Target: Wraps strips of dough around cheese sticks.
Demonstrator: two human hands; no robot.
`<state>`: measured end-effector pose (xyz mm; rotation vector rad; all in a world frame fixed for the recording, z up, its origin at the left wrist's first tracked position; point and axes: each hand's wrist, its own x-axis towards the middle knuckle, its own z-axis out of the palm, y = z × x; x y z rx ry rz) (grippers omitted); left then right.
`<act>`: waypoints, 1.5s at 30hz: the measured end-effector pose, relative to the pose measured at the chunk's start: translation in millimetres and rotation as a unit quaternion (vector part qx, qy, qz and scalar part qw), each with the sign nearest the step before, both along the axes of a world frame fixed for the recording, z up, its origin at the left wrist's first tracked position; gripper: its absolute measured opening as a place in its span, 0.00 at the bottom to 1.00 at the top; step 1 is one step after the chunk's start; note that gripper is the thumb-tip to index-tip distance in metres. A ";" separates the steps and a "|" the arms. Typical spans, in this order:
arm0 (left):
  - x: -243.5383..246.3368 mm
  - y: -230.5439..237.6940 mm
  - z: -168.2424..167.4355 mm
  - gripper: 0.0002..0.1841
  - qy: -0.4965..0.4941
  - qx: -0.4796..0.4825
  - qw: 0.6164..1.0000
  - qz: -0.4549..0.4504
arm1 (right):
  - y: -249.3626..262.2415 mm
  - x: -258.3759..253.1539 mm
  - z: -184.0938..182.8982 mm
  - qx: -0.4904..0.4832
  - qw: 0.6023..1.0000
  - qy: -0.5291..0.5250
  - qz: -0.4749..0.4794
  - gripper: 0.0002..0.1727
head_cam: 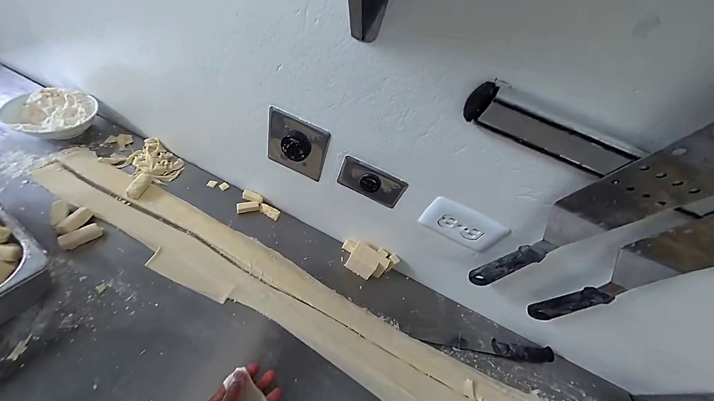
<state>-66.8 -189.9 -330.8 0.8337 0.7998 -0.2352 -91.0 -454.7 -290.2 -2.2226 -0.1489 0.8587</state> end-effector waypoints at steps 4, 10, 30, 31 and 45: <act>-0.2 9.4 -11.5 0.20 -0.067 0.040 0.997 0.006 | 27.5 107.0 11.4 -0.118 0.956 -0.244 -0.113 0.21; 14.0 23.7 -9.4 0.21 -0.086 0.082 0.993 0.018 | 45.9 198.5 -50.9 -0.136 0.881 -0.399 -0.214 0.21; 20.2 33.7 -4.9 0.18 -0.082 0.198 0.977 0.009 | 162.4 11.6 -61.4 0.074 0.918 -0.370 -0.125 0.26; 19.5 35.7 -3.1 0.18 -0.101 0.222 0.970 0.009 | 165.4 10.9 -64.3 0.067 0.920 -0.368 -0.120 0.27; -22.1 13.0 -66.8 0.21 -0.461 0.622 0.564 -0.286 | 114.7 -17.3 -70.4 0.001 0.919 -0.357 -0.168 0.48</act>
